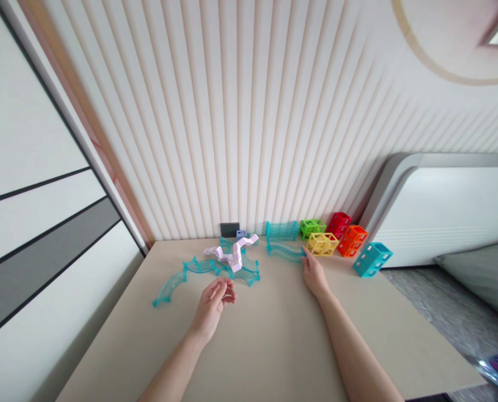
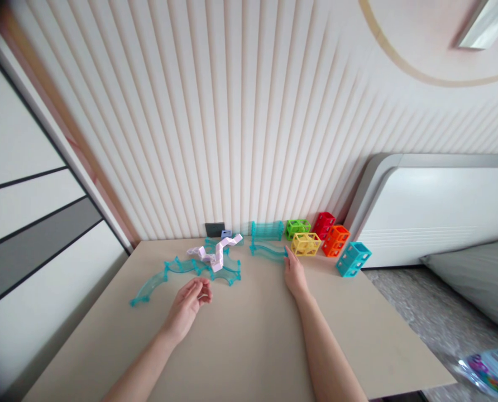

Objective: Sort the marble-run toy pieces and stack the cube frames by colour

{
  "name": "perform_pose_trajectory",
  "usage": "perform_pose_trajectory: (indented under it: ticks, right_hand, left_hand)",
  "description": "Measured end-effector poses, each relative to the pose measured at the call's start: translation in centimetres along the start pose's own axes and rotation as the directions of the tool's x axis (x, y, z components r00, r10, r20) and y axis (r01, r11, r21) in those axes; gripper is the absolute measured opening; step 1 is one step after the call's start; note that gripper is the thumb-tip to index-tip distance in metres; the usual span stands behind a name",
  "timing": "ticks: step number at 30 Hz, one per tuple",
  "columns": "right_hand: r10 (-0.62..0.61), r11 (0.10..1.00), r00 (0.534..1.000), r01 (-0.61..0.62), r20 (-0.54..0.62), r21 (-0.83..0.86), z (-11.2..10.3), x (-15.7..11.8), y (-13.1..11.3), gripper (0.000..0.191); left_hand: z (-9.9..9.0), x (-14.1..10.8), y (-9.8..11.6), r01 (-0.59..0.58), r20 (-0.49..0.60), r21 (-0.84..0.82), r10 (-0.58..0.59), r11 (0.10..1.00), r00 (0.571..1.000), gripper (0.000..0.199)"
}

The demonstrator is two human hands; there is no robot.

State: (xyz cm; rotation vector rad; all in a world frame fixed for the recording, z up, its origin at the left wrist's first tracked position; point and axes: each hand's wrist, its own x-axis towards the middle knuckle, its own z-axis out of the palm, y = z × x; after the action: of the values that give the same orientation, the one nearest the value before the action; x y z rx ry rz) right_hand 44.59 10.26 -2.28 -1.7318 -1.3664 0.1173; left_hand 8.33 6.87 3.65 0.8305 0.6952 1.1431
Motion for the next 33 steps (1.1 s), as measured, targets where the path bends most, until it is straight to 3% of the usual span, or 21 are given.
perform_pose_trajectory:
  ticks: [9, 15, 26, 33]
  right_hand:
    - [-0.128, 0.958, 0.99, 0.11, -0.054, -0.265, -0.2, -0.6, -1.3, 0.05]
    - [-0.232, 0.891, 0.973, 0.221, 0.022, -0.396, 0.4, -1.4, -3.7, 0.045]
    - [-0.275, 0.836, 0.958, 0.281, 0.083, -0.471, 0.4, -0.8, -2.7, 0.045]
    - [-0.312, 0.811, 0.945, 0.319, 0.098, -0.491, 0.6, -1.3, -3.9, 0.046]
  left_hand:
    - [0.1, 0.0, -0.1, 0.015, 0.013, 0.017, -0.016, 1.0, 1.0, 0.029]
    - [0.2, -0.3, 0.0, 0.017, 0.025, 0.034, -0.018, 0.999, 1.0, 0.028]
    - [0.1, -0.1, -0.2, 0.02, 0.052, 0.04, -0.022, 0.999, 0.998, 0.026]
    - [0.2, -0.1, -0.1, 0.024, 0.049, 0.045, -0.026, 0.999, 0.998, 0.026]
